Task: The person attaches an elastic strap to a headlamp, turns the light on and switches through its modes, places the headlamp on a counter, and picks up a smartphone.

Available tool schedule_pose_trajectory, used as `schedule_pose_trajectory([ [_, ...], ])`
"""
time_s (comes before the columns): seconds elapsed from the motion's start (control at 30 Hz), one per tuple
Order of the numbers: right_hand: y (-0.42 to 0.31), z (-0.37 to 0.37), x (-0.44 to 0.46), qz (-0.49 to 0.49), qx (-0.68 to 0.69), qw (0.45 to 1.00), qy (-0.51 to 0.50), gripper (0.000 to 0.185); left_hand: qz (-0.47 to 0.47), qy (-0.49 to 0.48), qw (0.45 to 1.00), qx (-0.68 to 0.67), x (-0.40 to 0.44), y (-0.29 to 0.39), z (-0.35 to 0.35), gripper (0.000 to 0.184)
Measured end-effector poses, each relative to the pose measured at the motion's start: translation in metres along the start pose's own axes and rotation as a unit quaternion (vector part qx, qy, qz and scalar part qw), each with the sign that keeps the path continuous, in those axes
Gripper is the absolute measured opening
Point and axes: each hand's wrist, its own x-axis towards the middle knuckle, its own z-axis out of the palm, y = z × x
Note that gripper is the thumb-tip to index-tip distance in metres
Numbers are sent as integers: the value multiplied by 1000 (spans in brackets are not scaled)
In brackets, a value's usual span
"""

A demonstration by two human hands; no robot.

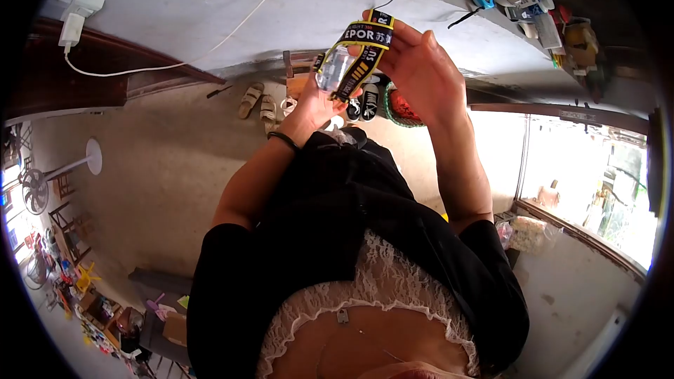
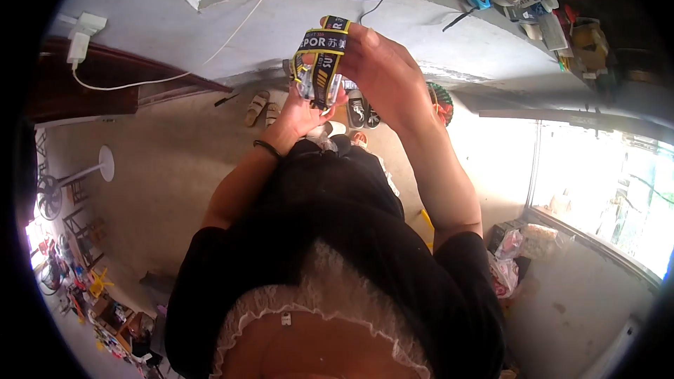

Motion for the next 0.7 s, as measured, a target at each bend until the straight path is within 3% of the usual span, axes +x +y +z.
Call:
schedule_pose_trajectory([
  [0.07,-2,-1,3,10,2,1000,27,66,-24,87,995,41,10,-9,-16,57],
  [0.17,-4,-11,3,54,-46,993,89,52,48,225,969,83,20,-11,-44,47],
  [0.3,-6,-11,-8,74,-102,981,146,42,265,189,899,293,-13,17,12,37],
  [0.4,-6,-20,-7,106,-147,972,151,45,425,31,750,506,-35,32,66,36],
  [0.43,-5,-22,-7,107,-124,975,151,43,437,-16,729,527,-37,36,81,36],
  [0.53,3,-30,-7,107,-82,980,148,40,390,-35,680,620,-49,44,113,42],
  [0.57,7,-33,-8,108,-87,979,147,40,425,-35,625,654,-44,49,114,50],
  [0.67,13,-37,-10,117,-46,980,155,42,326,-89,682,649,-34,56,112,57],
  [0.7,16,-40,-11,115,-9,980,162,42,302,-108,708,630,-33,55,113,67],
])
